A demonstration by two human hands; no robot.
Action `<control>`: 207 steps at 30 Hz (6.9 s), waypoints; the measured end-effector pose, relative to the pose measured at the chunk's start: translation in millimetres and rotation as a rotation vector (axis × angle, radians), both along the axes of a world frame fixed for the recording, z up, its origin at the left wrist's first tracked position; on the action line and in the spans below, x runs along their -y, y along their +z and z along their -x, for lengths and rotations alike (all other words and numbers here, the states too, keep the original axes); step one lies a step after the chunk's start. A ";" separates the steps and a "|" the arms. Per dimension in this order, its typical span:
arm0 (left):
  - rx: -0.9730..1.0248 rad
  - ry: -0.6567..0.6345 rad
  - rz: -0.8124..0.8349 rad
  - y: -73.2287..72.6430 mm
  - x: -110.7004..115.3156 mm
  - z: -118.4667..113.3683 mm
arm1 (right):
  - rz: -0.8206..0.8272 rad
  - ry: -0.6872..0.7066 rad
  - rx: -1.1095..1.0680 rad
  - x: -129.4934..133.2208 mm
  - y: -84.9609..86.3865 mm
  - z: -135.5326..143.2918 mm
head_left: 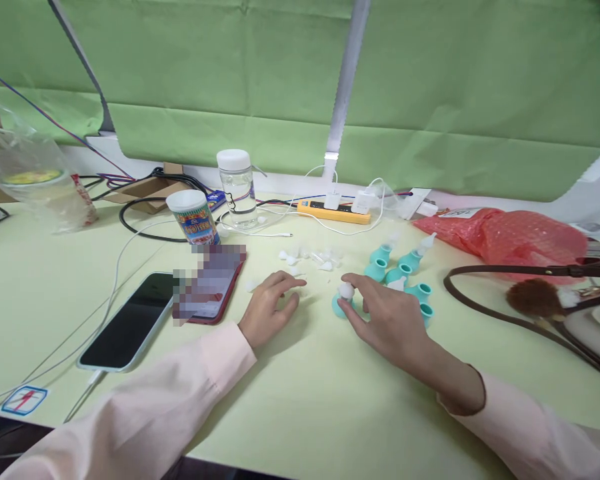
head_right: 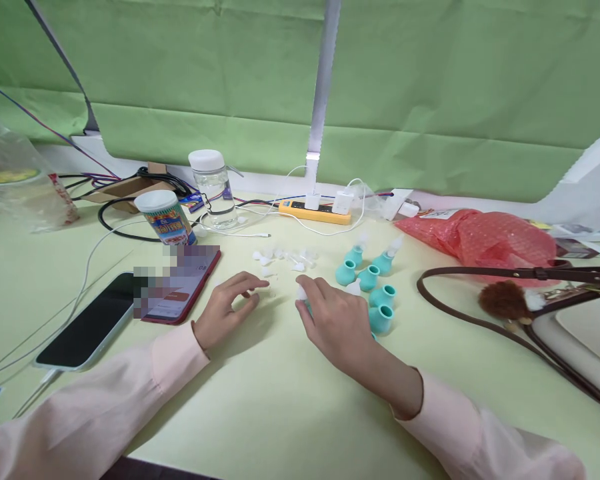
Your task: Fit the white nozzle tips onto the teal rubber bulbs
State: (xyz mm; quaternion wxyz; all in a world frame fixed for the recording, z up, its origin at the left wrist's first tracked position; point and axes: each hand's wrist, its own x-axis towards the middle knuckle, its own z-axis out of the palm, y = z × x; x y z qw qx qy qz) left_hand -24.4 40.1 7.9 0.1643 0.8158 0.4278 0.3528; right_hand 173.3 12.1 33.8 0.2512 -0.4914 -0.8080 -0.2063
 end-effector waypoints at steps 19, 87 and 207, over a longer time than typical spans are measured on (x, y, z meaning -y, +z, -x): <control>-0.592 0.169 -0.111 3.6 -46.1 -21.3 | -0.148 -0.042 0.001 -1.4 13.4 -5.7; -0.578 0.434 -0.057 -0.8 -97.1 -18.7 | 0.124 0.667 -0.212 33.1 -47.5 27.0; 0.516 -0.064 0.309 -0.4 39.5 -9.0 | 1.587 0.423 -1.693 11.1 -34.6 28.6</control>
